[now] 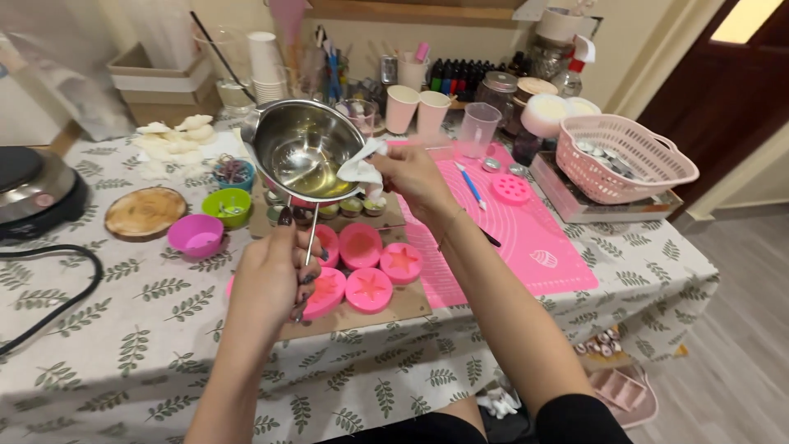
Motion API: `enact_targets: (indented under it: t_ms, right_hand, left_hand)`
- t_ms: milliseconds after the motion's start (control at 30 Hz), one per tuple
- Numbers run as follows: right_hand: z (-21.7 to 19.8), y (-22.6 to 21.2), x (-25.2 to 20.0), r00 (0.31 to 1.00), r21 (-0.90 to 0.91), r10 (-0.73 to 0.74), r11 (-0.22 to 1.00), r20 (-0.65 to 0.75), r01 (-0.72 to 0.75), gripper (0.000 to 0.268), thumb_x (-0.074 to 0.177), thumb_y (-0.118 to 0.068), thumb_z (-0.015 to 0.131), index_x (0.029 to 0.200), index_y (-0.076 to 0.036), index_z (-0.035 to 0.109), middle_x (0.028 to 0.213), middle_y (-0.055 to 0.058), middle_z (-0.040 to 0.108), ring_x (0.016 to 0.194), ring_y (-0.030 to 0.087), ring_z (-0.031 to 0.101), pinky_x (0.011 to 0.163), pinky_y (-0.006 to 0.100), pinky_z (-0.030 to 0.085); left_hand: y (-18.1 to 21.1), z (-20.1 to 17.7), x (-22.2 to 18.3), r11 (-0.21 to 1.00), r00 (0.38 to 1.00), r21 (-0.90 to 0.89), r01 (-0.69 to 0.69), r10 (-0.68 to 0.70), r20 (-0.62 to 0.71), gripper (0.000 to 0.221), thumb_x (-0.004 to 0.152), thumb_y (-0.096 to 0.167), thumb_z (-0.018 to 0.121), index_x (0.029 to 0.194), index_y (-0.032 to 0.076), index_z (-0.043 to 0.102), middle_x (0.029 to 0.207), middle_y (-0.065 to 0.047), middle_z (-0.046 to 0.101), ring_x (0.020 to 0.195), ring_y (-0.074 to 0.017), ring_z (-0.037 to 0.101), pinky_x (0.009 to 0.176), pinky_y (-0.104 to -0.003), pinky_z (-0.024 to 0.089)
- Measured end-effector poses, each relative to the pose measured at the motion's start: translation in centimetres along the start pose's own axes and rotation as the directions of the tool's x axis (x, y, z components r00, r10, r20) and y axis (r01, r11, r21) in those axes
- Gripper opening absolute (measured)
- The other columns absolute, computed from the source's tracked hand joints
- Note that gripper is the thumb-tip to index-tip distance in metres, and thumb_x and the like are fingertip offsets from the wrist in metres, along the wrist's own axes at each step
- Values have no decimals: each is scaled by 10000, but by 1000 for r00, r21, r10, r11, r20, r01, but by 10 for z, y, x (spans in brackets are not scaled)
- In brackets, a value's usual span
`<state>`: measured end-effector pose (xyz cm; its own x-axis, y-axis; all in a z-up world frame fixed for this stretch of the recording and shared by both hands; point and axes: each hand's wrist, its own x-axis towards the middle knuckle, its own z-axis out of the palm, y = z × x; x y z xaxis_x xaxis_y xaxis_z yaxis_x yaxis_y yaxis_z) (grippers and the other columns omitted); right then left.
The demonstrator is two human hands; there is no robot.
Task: Pouring melted wax from a small metal pot into various sea-themed silicone molds using a spoon to control the flow.
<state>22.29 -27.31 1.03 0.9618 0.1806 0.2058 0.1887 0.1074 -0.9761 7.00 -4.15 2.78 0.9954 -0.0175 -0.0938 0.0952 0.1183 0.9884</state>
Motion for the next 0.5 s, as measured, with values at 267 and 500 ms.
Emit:
enact_targets:
  t_ms: [267,500]
  right_hand:
    - [31,12,-6,989,-13,62,998,136,-60,286,1012,-180,623,938,65,753,749,36,647,603,75,531,519,237,385]
    - [56,-3,6,933,127,287,939,219,-319,207,965,-161,627,951,23,721,765,65,689,590,109,572,511,279,428]
  left_hand:
    - [0,-14,-7,1000,997,-14,0,-1,-72,487,1043,356,337,851,2,611,539,-14,450,383,-105,365,322,-306,253]
    - [-1,-32,-15,1000,992,-11,-3,1,-126,507,1047,358,316,848,-4,611,533,-15,441,380,-112,366,317,-312,263]
